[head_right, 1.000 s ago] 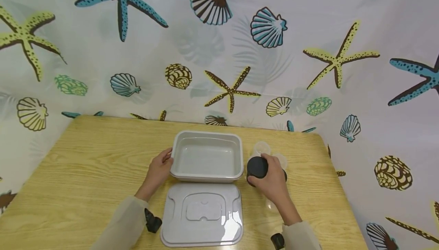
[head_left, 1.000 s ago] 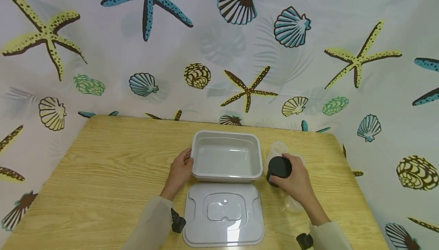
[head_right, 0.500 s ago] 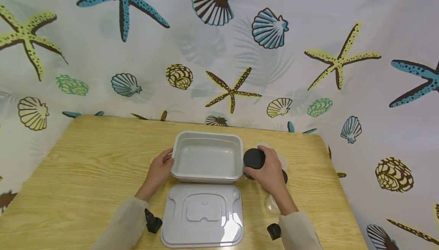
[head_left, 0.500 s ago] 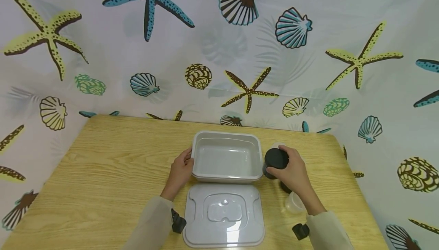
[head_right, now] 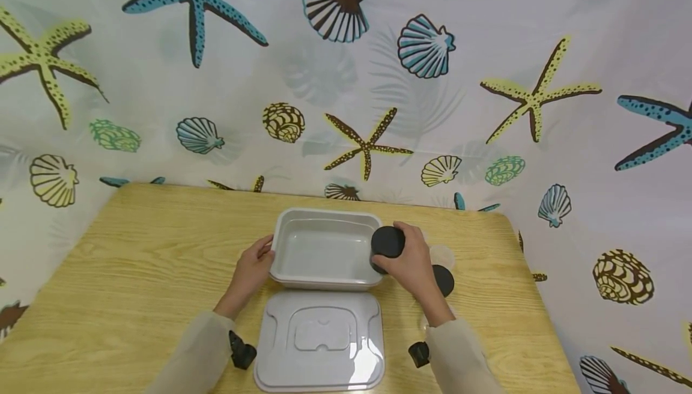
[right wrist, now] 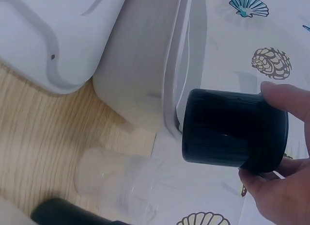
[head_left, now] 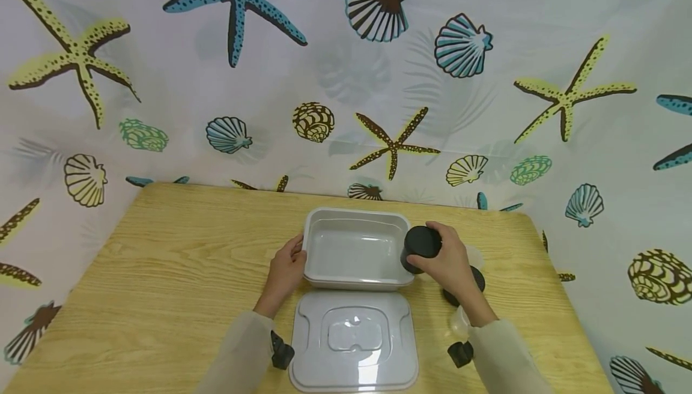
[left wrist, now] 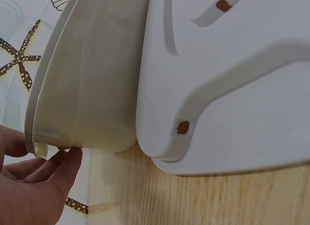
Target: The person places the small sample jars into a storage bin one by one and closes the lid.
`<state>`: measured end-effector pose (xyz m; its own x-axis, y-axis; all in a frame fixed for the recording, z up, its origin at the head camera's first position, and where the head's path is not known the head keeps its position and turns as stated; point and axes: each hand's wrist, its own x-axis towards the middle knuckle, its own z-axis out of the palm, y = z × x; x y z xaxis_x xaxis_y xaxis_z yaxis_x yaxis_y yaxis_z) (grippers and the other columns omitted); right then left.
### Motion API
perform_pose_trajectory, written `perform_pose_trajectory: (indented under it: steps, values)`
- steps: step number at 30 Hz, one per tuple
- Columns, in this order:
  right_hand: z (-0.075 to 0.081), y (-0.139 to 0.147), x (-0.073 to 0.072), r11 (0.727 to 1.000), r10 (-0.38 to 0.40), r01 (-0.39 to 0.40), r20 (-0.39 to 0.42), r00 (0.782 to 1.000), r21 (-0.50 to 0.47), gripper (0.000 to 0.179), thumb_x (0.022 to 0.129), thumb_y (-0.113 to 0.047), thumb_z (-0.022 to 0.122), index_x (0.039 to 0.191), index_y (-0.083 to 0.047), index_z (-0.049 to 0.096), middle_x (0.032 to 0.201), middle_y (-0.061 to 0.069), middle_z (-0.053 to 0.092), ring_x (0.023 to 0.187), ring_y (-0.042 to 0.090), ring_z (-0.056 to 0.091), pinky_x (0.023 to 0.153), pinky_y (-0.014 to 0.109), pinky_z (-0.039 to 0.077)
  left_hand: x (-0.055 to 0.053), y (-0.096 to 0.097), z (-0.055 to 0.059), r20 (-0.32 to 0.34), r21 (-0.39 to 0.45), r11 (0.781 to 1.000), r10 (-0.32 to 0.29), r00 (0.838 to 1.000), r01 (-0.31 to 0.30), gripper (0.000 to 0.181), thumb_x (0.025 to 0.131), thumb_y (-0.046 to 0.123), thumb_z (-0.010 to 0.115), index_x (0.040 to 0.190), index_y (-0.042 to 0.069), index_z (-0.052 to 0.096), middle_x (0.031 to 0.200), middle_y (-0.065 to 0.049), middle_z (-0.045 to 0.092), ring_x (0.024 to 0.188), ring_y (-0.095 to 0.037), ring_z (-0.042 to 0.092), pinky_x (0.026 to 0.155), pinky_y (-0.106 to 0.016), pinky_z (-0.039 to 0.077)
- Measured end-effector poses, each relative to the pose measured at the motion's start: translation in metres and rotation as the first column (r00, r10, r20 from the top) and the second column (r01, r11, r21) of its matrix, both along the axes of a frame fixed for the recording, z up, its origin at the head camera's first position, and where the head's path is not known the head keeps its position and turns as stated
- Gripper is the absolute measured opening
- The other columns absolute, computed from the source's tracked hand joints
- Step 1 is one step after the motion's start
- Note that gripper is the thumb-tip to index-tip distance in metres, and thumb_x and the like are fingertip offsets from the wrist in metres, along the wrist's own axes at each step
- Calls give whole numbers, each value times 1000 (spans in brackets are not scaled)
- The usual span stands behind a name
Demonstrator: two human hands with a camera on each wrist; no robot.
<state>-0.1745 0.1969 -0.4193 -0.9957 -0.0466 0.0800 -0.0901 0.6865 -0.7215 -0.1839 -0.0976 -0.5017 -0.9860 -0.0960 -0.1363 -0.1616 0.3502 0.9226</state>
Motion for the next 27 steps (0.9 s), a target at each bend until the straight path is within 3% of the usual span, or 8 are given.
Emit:
perform_pose_trajectory:
  steps: [9,19,27]
  values:
    - [-8,-19,-14,999,27,-28,-31,999,-41,71,72,-12,81,133,3,47,132,24,48,120,38,49,100,52,41,0,0,0,-7,-3,1000,-7,1000,7,45,97,9,41,142,1,41,131,-25,55,118,-36,57,97,-45,49]
    - [-16,-41,-27,998,48,-49,-13,999,-45,72,72,-15,82,134,1,47,133,21,49,120,37,49,101,51,41,2,0,3,-9,10,1000,-14,1000,14,45,98,9,41,142,1,40,132,-26,55,118,-37,57,96,-46,49]
    - [-23,-57,-37,996,69,-70,-31,997,-48,72,71,-16,82,133,2,48,130,22,50,117,38,51,98,51,44,1,-1,-1,-7,-7,1000,-30,1000,30,45,99,10,40,143,1,39,132,-25,54,119,-37,56,96,-45,49]
